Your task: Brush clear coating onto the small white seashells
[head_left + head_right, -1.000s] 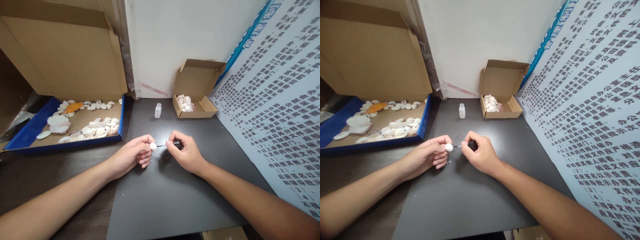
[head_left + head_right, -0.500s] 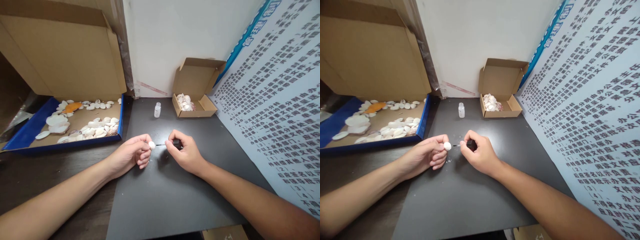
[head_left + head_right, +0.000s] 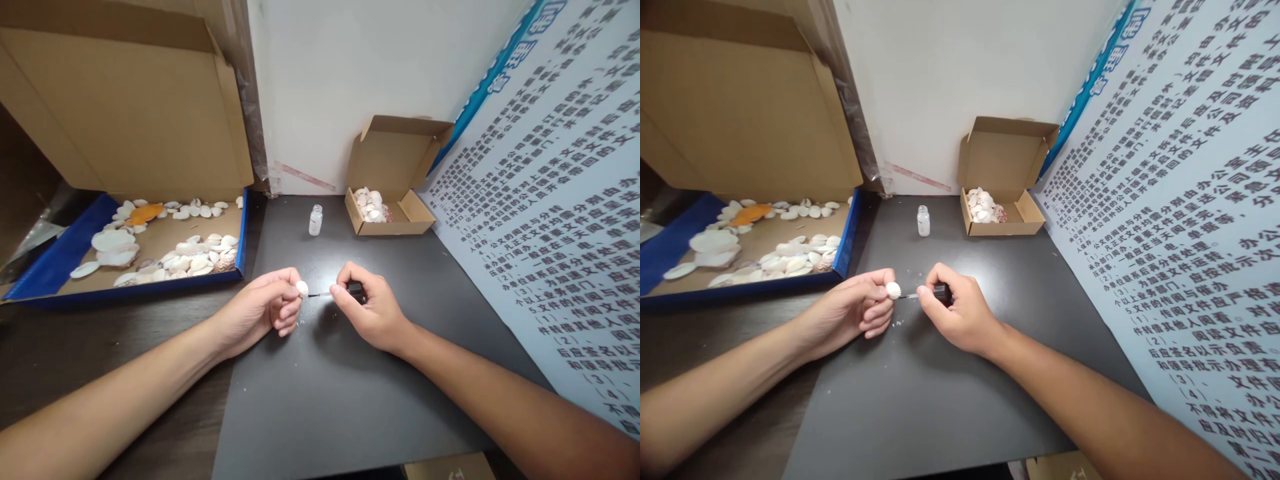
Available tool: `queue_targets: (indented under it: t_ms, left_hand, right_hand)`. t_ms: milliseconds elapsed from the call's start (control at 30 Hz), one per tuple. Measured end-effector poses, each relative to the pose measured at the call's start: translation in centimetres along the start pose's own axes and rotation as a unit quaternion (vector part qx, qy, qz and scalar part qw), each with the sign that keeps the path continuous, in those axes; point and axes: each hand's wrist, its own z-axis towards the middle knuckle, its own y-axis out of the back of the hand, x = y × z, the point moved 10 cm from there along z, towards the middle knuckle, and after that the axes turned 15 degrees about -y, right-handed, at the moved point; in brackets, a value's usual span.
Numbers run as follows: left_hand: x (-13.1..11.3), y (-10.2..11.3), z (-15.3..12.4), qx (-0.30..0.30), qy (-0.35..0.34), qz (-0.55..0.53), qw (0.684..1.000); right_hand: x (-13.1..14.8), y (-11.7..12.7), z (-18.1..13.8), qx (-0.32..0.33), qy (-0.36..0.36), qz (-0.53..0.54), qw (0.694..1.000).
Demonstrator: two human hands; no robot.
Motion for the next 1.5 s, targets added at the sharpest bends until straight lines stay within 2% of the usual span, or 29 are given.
queue_targets:
  t_ms: [100,300,533,767,1000,1300,1500]
  left_hand:
    - [-0.1,0.0,0.0,0.002,-0.004,0.003,1.000]
    - [-0.1,0.1,0.0,0.001,-0.007,0.005,1.000]
    - [-0.2,0.1,-0.1,-0.006,-0.013,0.011,1.000]
    - [-0.4,0.2,0.0,-0.008,-0.028,0.022,0.999]
    - [-0.5,0.2,0.1,-0.010,-0.034,0.025,0.999]
    - [-0.8,0.1,0.0,-0.018,-0.042,0.021,0.999]
    - [-0.7,0.2,0.0,-0.013,-0.040,0.033,0.999]
  right_hand:
    - [0.2,-0.2,-0.1,0.007,0.011,0.004,1.000]
    - [0.4,0.3,-0.3,-0.024,0.023,-0.023,0.999]
    - [1.9,0.7,-1.1,-0.049,0.083,-0.030,0.995]
    - [2.8,0.7,-1.4,-0.064,0.115,-0.062,0.989]
    - [2.6,0.4,-1.2,-0.060,0.112,-0.090,0.988]
    - [1.3,-0.3,-0.5,-0.023,0.061,-0.126,0.990]
    - [1.1,0.4,-0.3,-0.018,0.043,-0.045,0.998]
